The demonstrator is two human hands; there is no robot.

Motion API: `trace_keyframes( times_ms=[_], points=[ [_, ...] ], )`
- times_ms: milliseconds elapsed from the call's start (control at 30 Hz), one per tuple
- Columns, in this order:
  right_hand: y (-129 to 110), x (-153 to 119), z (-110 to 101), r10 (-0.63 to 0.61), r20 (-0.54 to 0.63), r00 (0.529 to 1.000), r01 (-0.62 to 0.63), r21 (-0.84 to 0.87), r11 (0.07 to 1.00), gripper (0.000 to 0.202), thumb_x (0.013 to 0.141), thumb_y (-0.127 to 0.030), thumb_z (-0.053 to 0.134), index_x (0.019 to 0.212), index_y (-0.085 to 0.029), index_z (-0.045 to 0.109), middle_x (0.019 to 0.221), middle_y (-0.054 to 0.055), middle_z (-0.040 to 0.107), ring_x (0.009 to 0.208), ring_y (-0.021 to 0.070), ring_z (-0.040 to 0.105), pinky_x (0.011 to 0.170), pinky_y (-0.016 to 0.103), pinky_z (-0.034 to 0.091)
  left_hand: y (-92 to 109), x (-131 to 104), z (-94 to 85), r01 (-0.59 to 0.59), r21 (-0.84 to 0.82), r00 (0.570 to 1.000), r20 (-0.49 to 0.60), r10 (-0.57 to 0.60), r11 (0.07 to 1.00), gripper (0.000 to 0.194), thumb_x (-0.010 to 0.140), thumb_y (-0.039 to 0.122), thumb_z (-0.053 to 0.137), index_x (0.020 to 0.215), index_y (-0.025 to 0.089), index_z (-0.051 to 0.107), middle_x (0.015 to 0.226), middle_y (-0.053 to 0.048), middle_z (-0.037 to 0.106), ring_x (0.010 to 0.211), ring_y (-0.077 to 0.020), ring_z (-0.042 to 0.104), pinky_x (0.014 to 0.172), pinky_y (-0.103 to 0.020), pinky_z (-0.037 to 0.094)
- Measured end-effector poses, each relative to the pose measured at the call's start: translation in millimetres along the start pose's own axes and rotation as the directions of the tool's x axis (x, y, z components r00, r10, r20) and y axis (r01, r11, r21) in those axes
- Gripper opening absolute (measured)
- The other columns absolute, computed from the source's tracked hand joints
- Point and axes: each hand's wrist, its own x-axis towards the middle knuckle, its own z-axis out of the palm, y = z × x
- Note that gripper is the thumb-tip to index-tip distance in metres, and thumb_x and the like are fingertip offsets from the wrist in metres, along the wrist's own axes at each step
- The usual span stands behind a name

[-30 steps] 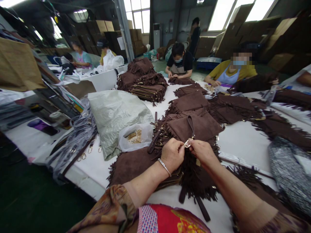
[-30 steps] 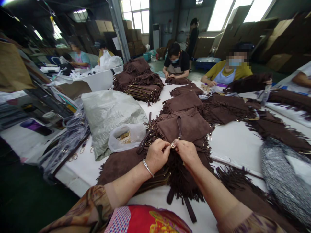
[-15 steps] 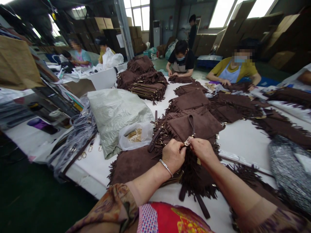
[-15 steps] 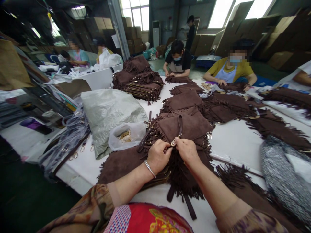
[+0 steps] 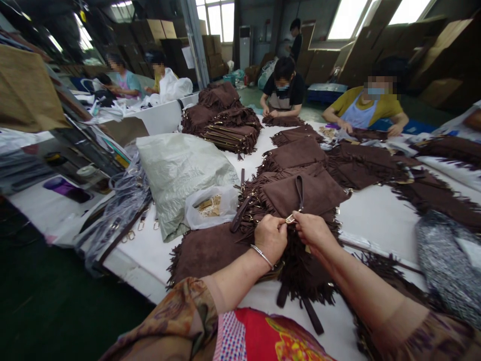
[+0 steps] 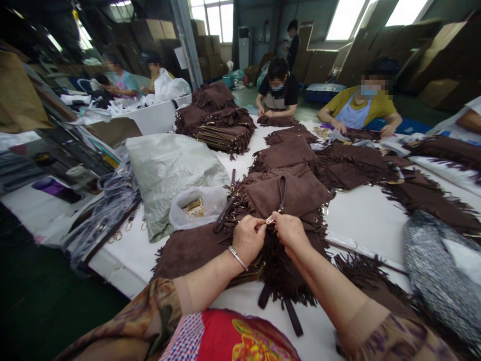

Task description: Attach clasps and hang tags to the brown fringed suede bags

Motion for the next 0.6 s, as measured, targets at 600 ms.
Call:
trace_keyframes(
  times_ms=[600],
  points=[
    [-6.7,-7.5,-2.5,0.011,0.053,0.999,-0.006,-0.081,0.997,0.032,0.074,-0.049,0.055,0.062,-0.019,0.055,0.045,-0.007,0.039,0.035,0.0073,0.03,0.036,0.022,0.019,-5.6,0.9,-12.7,0.494,-0.284,0.866,0.242,-0.437,0.822,0.012,0.073,0.017,0.062,0.073,0.013,0.073,0.06,-0.002,0.066,0.054,-0.0118,0.059,0.054,-0.022,0.044]
  ],
)
